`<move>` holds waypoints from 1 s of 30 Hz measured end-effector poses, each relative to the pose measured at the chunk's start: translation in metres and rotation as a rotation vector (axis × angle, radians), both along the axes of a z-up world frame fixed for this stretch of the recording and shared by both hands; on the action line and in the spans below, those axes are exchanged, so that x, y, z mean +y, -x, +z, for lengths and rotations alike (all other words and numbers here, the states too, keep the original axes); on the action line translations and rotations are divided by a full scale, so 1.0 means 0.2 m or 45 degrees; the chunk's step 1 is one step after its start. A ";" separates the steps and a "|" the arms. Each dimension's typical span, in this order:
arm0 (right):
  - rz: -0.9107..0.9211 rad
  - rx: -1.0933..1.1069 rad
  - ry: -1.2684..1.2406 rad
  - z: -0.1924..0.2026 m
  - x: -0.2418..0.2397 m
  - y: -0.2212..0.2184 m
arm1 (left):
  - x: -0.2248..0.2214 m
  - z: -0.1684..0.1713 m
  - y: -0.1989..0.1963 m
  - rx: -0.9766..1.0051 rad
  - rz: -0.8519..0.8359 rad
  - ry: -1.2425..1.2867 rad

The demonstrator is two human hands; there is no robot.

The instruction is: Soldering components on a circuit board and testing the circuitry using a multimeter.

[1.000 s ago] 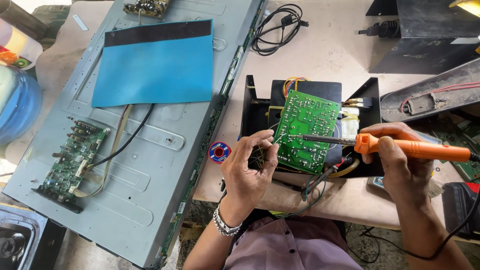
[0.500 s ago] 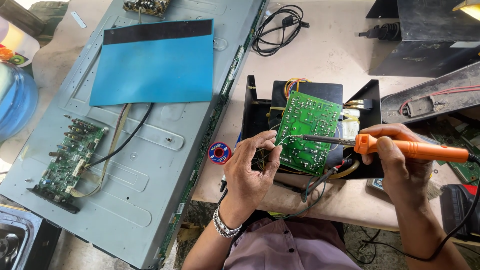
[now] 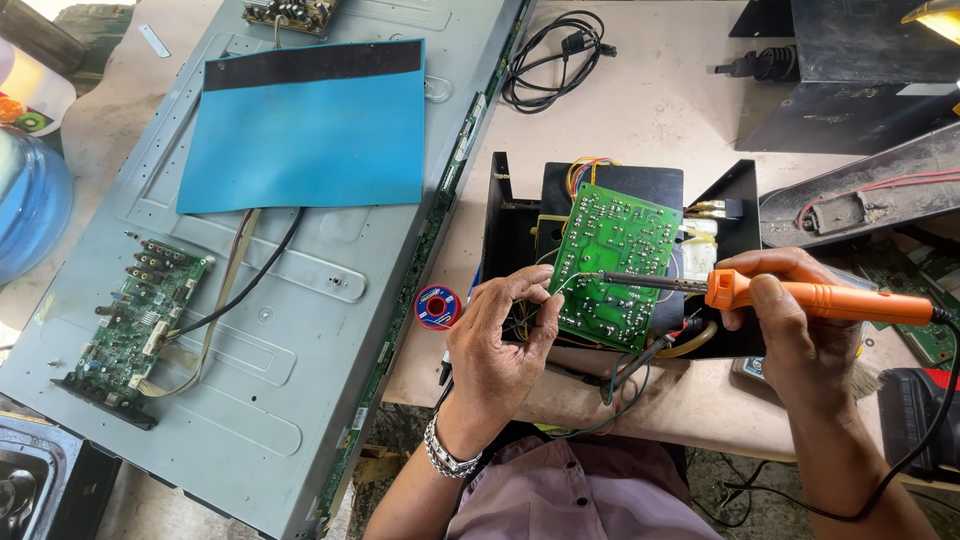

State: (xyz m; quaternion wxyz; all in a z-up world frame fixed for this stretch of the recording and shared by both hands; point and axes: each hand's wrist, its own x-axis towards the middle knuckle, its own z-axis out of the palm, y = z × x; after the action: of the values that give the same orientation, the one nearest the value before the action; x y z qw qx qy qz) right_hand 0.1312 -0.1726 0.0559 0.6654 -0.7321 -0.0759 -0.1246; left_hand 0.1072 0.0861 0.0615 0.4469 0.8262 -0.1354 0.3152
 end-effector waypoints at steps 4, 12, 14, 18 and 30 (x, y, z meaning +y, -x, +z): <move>0.022 -0.022 -0.014 -0.01 -0.01 0.00 | 0.00 -0.01 0.00 -0.006 0.004 0.003; 0.015 -0.007 -0.016 -0.01 -0.01 0.00 | 0.00 -0.01 0.00 -0.002 0.008 0.030; 0.009 -0.002 -0.015 -0.01 0.00 0.00 | 0.00 0.00 0.00 0.012 0.022 0.044; -0.112 0.173 -0.250 0.03 0.02 0.00 | 0.00 0.04 0.00 0.061 0.007 0.158; -0.036 -0.005 -0.113 0.04 0.03 -0.03 | 0.03 0.08 -0.05 0.137 0.079 0.257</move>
State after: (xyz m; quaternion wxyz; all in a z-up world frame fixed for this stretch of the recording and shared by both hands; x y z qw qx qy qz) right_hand 0.1364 -0.1658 0.0644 0.6952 -0.7026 -0.0614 -0.1388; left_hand 0.1170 0.0927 0.0781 0.5245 0.7964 -0.0530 0.2964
